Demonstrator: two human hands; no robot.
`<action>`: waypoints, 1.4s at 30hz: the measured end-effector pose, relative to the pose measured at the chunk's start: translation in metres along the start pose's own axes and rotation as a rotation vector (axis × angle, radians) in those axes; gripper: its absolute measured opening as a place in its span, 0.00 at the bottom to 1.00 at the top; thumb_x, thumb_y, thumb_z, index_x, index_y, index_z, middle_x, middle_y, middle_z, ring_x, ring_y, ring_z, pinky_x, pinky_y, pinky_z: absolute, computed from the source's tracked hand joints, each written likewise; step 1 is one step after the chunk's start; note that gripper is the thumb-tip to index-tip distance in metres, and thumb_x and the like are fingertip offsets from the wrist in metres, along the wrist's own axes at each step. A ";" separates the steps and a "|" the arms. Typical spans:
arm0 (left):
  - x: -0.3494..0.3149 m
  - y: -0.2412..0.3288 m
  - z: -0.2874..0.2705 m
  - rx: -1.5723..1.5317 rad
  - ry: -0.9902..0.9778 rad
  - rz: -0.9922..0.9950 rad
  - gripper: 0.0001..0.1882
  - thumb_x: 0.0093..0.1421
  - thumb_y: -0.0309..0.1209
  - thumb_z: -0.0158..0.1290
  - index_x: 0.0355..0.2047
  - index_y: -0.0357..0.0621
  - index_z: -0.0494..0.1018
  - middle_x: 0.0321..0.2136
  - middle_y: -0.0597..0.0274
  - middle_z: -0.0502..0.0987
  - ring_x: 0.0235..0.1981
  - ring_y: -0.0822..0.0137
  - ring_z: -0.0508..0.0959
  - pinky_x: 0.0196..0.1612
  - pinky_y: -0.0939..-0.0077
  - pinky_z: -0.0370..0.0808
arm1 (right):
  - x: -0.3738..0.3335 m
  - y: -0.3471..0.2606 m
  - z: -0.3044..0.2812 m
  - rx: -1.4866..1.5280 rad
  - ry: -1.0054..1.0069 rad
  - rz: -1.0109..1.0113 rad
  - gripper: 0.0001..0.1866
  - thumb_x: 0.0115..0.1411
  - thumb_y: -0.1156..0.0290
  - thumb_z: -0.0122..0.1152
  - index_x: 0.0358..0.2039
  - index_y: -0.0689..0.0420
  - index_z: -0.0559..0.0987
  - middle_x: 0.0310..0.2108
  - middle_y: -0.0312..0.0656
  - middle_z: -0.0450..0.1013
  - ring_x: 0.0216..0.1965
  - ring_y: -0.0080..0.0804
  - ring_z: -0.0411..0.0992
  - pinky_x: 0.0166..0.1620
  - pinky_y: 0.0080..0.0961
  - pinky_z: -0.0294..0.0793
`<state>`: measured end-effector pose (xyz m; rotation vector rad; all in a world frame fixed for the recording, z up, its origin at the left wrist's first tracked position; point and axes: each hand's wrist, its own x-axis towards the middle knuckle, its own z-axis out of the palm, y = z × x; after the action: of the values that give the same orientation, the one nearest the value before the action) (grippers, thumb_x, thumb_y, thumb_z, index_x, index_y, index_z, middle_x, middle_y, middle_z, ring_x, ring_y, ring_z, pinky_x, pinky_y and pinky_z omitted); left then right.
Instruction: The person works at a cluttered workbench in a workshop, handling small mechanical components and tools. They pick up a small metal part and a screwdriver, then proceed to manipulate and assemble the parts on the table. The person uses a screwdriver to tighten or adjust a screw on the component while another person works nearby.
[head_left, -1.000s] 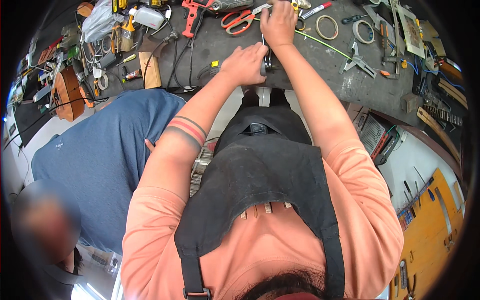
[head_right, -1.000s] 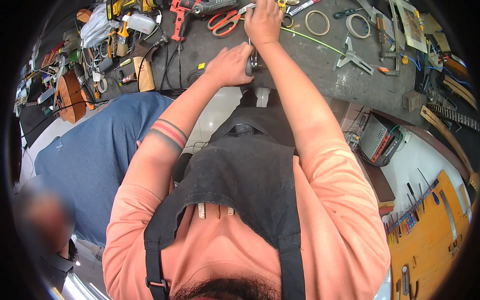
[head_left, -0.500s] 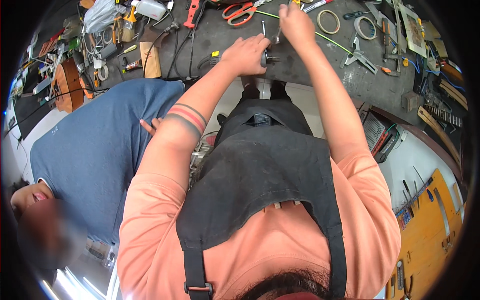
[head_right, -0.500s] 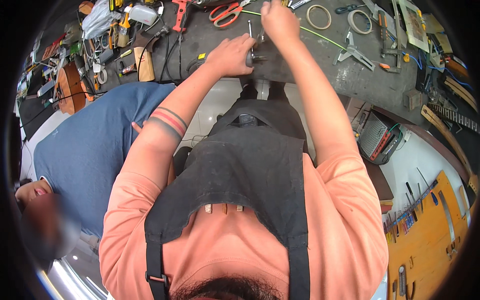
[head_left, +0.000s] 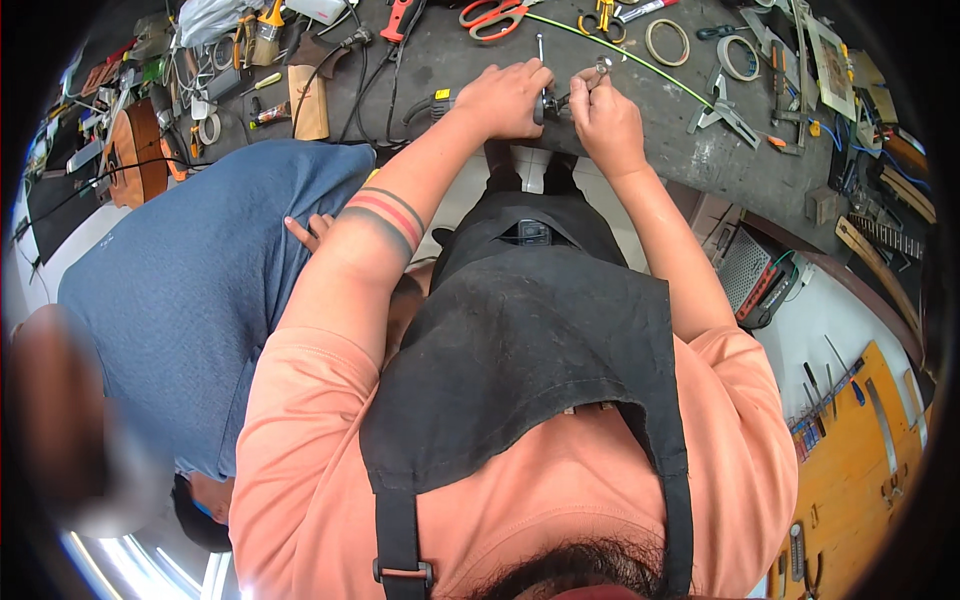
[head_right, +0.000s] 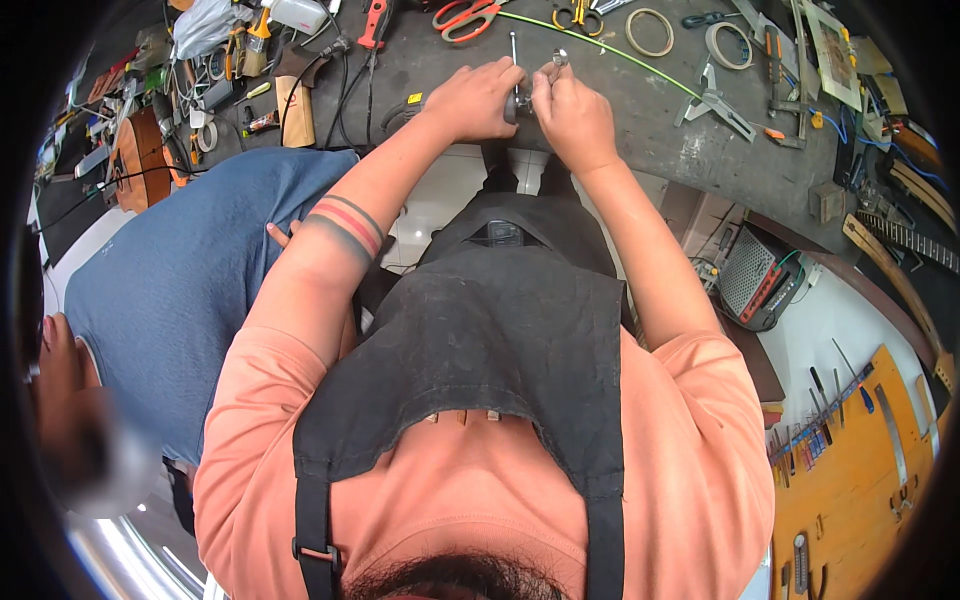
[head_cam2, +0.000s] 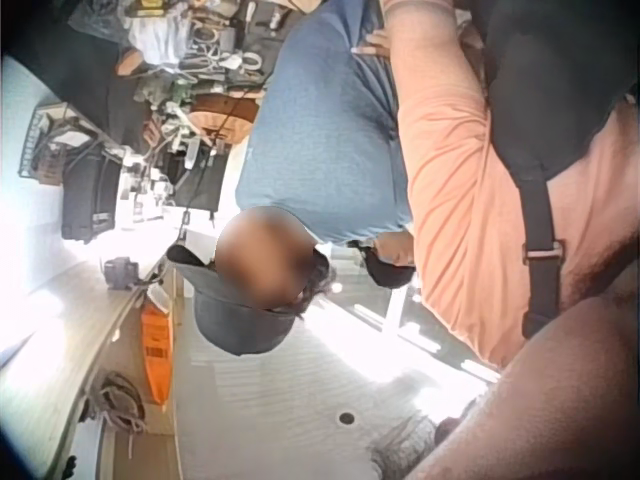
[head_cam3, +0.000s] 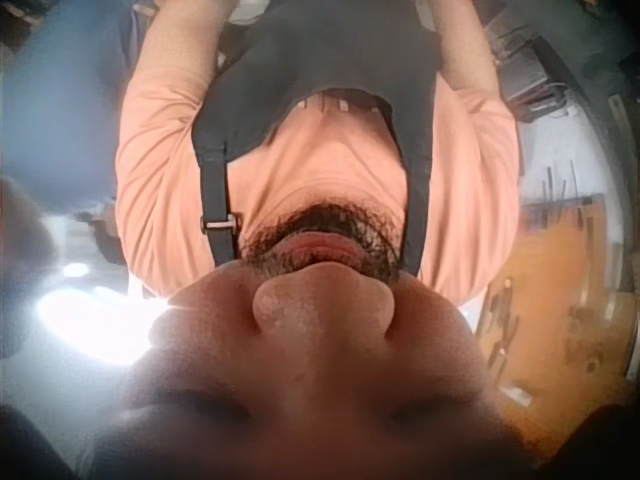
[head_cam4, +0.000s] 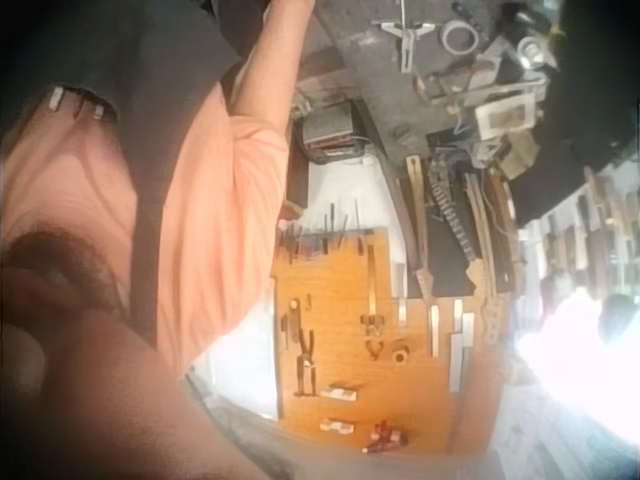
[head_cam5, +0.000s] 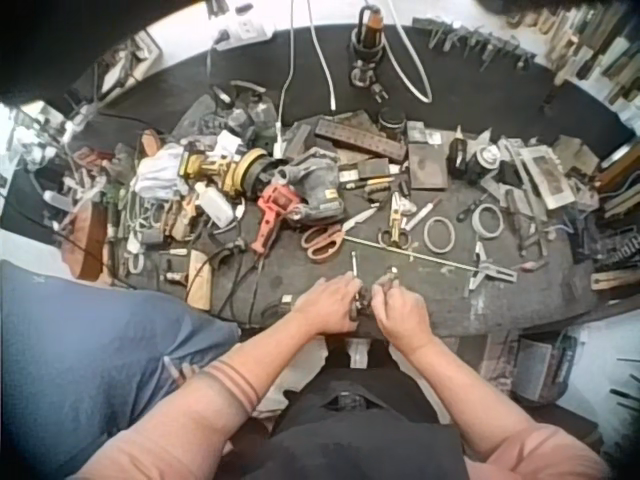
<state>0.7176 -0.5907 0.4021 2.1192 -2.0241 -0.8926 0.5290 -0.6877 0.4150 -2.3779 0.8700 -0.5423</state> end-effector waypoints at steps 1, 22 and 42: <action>0.000 0.000 0.000 0.002 -0.007 -0.001 0.35 0.54 0.44 0.71 0.60 0.51 0.72 0.54 0.59 0.76 0.63 0.56 0.79 0.61 0.51 0.77 | -0.001 -0.002 0.000 0.004 0.010 -0.016 0.11 0.77 0.64 0.62 0.44 0.60 0.81 0.29 0.49 0.83 0.29 0.53 0.83 0.32 0.48 0.83; -0.001 0.001 0.000 0.058 -0.045 -0.018 0.46 0.56 0.47 0.70 0.71 0.44 0.67 0.61 0.58 0.75 0.67 0.56 0.76 0.64 0.53 0.76 | 0.023 -0.002 0.014 -0.065 -0.100 0.022 0.16 0.78 0.59 0.59 0.47 0.61 0.79 0.29 0.56 0.84 0.31 0.62 0.84 0.35 0.56 0.84; 0.001 0.000 -0.003 0.004 -0.017 -0.030 0.38 0.57 0.46 0.71 0.61 0.45 0.67 0.58 0.55 0.78 0.64 0.54 0.79 0.63 0.50 0.76 | 0.106 0.032 0.099 -0.008 0.436 0.054 0.16 0.71 0.66 0.66 0.53 0.60 0.76 0.51 0.56 0.75 0.57 0.62 0.73 0.67 0.60 0.67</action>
<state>0.7192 -0.5929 0.4039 2.1575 -2.0087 -0.9139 0.6424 -0.7459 0.3381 -2.2701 1.1163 -1.0603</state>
